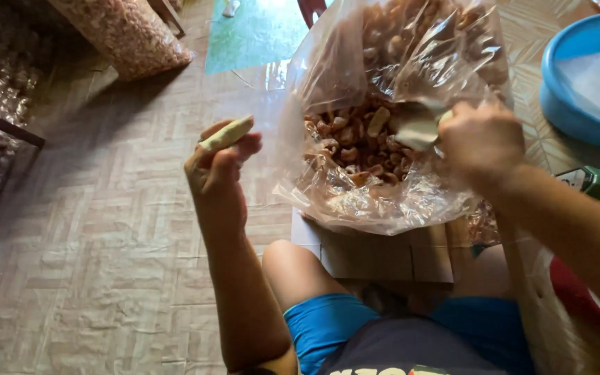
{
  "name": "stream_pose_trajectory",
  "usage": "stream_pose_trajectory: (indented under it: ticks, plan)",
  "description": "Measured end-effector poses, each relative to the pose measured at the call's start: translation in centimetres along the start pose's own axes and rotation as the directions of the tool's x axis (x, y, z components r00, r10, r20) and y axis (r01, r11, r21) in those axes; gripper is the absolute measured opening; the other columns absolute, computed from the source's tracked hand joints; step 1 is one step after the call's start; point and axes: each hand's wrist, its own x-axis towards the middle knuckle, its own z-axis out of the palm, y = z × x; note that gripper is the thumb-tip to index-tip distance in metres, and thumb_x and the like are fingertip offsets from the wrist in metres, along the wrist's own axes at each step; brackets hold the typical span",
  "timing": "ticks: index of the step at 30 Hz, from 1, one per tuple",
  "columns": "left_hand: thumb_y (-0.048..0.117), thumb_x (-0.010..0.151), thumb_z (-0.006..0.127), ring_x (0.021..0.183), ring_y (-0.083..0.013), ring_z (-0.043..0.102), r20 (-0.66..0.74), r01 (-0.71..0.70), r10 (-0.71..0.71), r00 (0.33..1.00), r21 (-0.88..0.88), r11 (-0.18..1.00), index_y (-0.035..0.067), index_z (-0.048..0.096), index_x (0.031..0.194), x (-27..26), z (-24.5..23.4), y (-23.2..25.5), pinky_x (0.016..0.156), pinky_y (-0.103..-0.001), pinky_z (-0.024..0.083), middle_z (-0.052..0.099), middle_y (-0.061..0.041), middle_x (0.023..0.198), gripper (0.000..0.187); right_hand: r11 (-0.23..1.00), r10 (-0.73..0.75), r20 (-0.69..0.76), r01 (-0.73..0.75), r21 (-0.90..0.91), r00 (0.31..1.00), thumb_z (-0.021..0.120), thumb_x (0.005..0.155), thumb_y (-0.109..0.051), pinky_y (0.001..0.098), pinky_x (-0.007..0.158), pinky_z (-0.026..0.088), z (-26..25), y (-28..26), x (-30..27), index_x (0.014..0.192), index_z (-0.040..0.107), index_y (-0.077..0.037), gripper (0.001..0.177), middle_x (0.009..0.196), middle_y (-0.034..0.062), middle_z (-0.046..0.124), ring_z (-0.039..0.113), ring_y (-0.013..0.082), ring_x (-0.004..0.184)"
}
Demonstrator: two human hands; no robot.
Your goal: The person scoops crispy fried snacks from a large plastic bag into smaller individual bags and then uses a manual impulse sealer to close them one at a time.
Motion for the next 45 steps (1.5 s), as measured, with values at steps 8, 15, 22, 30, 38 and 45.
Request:
stream_pose_trajectory:
  ticks: [8,15,22,30,38,45]
  plan:
    - [-0.014,0.073,0.049,0.078,-0.0174,0.063,0.164,0.045,-0.047,0.985,0.016,0.999,-0.005,0.063,0.095,-0.4,3.4,-1.5,0.073,-0.029,0.054,0.062,-0.012,0.088,0.027,0.967,-0.221,-0.507,0.12,-0.223,0.833,0.064,0.051,-0.013,0.0274,0.046,0.043,5.3,-3.6,3.1,0.059,0.061,-0.017,0.009,0.063,0.0,0.05,0.052,0.0174,0.057]
    - [-0.001,0.076,0.045,0.084,-0.0157,0.06,0.26,0.129,-0.149,0.954,0.094,0.987,0.001,0.064,0.099,-0.8,2.5,-0.8,0.072,-0.028,0.054,0.059,-0.009,0.1,0.03,0.987,-0.157,-0.362,0.157,-0.03,0.919,0.071,0.05,-0.023,0.0326,0.05,0.045,8.3,-2.3,3.5,0.069,0.064,-0.012,0.022,0.077,0.0031,0.054,0.054,0.0205,0.059]
    - [-0.007,0.074,0.054,0.077,-0.0182,0.062,0.22,0.117,-0.137,0.966,0.102,0.988,-0.003,0.065,0.094,-1.1,1.7,-2.4,0.063,-0.028,0.055,0.06,-0.012,0.091,0.024,0.978,-0.152,-0.277,0.185,0.098,0.949,0.067,0.062,-0.019,0.0324,0.049,0.046,4.4,-1.8,1.7,0.065,0.059,-0.012,0.012,0.073,0.0003,0.054,0.057,0.0214,0.057]
    - [-0.007,0.07,0.063,0.068,-0.0082,0.058,0.172,0.018,-0.074,0.982,0.305,0.952,0.003,0.068,0.091,-0.9,1.2,-3.0,0.057,-0.02,0.053,0.06,-0.006,0.085,0.023,0.944,-0.178,-0.232,0.233,0.235,0.956,0.06,0.062,-0.007,0.04,0.044,0.047,6.0,-3.5,1.5,0.067,0.06,-0.006,0.005,0.066,0.0063,0.053,0.057,0.0295,0.052]
    - [-0.003,0.071,0.065,0.056,-0.0066,0.053,0.099,0.062,-0.105,0.989,0.365,0.929,0.004,0.067,0.096,-1.5,2.5,-3.4,0.048,-0.02,0.05,0.062,-0.009,0.07,0.026,0.808,-0.039,0.041,0.008,0.589,0.998,0.055,0.07,-0.02,0.0425,0.061,0.051,8.1,-4.5,2.2,0.076,0.059,-0.015,0.009,0.083,0.0011,0.057,0.06,0.0327,0.08]
    - [-0.003,0.072,0.063,0.06,-0.0078,0.053,0.061,0.063,-0.084,0.995,0.291,0.955,0.005,0.063,0.103,-1.5,2.5,-2.3,0.057,-0.022,0.05,0.065,-0.012,0.08,0.032,0.845,-0.079,0.238,-0.062,0.531,0.968,0.061,0.066,-0.024,0.0407,0.068,0.053,3.6,-6.4,3.3,0.08,0.066,-0.017,0.017,0.08,0.002,0.064,0.064,0.0288,0.08]
